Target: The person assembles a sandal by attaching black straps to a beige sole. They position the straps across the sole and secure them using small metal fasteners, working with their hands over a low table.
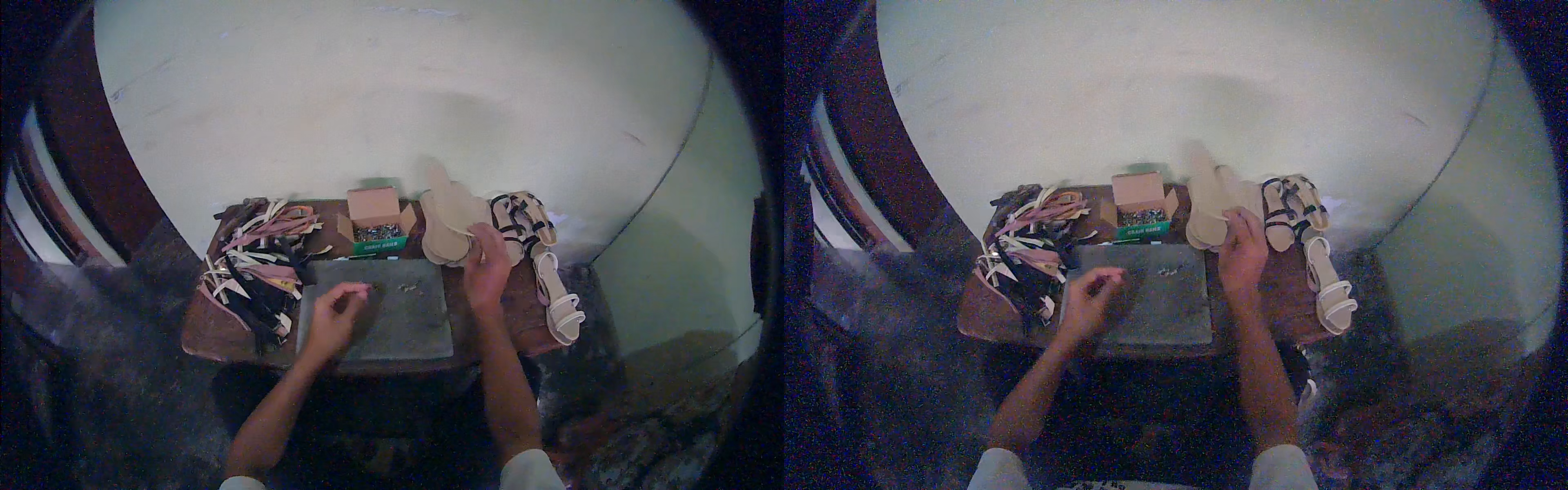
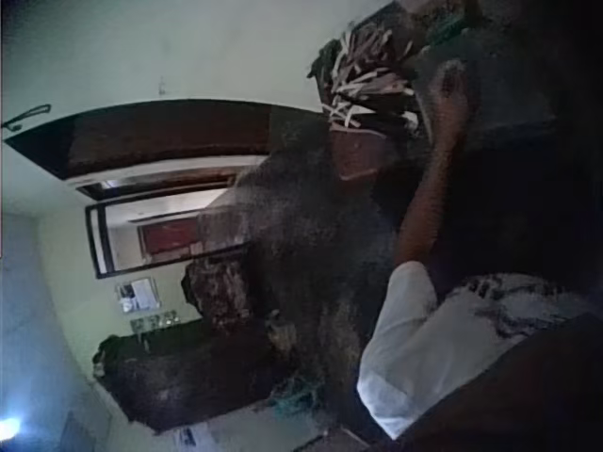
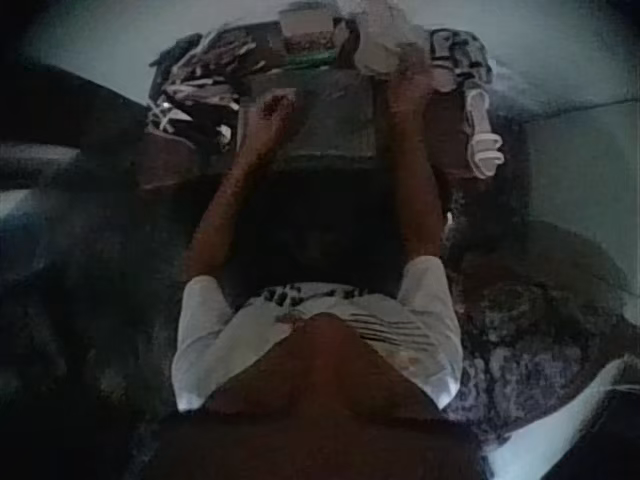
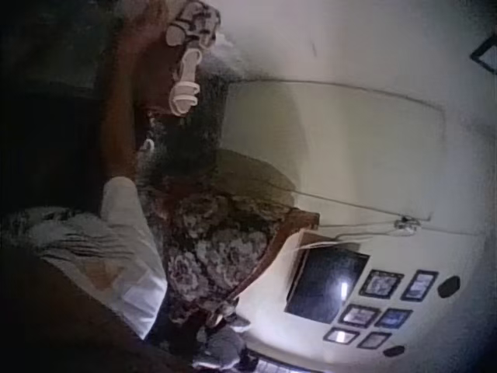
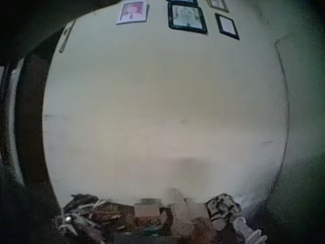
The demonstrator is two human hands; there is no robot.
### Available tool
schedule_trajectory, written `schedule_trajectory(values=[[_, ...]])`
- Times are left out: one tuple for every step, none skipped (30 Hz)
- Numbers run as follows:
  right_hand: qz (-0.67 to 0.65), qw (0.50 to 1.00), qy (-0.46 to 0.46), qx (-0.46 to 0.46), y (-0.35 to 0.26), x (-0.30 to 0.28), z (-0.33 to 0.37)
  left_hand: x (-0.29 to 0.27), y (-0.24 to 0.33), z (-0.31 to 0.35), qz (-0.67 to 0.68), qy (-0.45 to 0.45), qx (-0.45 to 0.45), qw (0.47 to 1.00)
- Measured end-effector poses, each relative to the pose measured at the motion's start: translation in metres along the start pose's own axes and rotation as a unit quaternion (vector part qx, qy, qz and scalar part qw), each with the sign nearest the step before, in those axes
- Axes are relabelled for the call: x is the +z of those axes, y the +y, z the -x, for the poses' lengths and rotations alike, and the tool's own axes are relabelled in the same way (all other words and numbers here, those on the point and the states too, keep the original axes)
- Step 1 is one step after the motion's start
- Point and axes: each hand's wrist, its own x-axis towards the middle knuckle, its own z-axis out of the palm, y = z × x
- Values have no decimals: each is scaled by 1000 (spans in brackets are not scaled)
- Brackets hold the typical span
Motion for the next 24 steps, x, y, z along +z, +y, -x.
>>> schedule_trajectory(values=[[-32, 999, 16, -22, -11, -2, 1, -6, 9, 0, 35, 13, -21, 999], [-64, 996, 33, -43, -23, -4, 3, -12, 18, 0, 71, 27, -43, 996], [-73, 996, 2, -44, -42, -7, 9, -18, 28, 2, 133, 55, -61, 988], [-86, 995, -36, -42, -60, -9, 21, -22, 37, 5, 195, 88, -84, 973], [-88, 993, -69, -38, -73, -15, 34, -20, 47, 4, 260, 110, -105, 953], [-101, 988, -102, -55, -83, -7, 47, -24, 58, 1, 291, 135, -139, 937], [-113, 981, -138, -75, -94, 0, 57, -29, 54, 2, 276, 134, -139, 942], [-113, 971, -190, -87, -106, 2, 65, -34, 45, 1, 261, 132, -139, 946], [-117, 959, -238, -98, -123, 5, 71, -42, 34, 0, 241, 132, -139, 951], [-121, 942, -291, -114, -135, 6, 75, -46, 22, 5, 213, 136, -118, 960], [-121, 926, -337, -120, -141, 8, 78, -49, 10, 11, 179, 128, -127, 967], [-117, 907, -384, -126, -143, 7, 81, -44, 4, 15, 150, 118, -138, 972], [-114, 885, -430, -135, -145, 7, 81, -40, -1, 20, 120, 110, -148, 975], [-112, 875, -451, -139, -145, 6, 79, -36, -10, 23, 125, 111, -138, 976], [-107, 865, -471, -137, -142, 4, 79, -33, -11, 26, 76, 95, -140, 983], [-103, 855, -491, -135, -139, 2, 79, -29, -8, 30, 27, 78, -143, 986], [-104, 851, -501, -121, -135, -1, 76, -26, -6, 33, -23, 60, -146, 987], [-108, 847, -510, -107, -131, -4, 71, -25, 4, 35, -35, 45, -155, 986], [-112, 842, -518, -95, -127, -4, 67, -24, 18, 36, -46, 32, -163, 985], [-125, 847, -510, -83, -121, -4, 67, -24, 26, 37, -57, 19, -171, 983], [-135, 851, -502, -72, -116, -4, 66, -24, 24, 38, -70, 18, -139, 988], [-144, 855, -494, -61, -114, -3, 66, -23, 20, 41, -83, 17, -106, 991], [-142, 852, -498, -70, -114, -1, 67, -24, 15, 44, -96, 15, -74, 993], [-137, 849, -504, -76, -113, -2, 67, -24, 12, 47, -114, 13, -18, 993]])
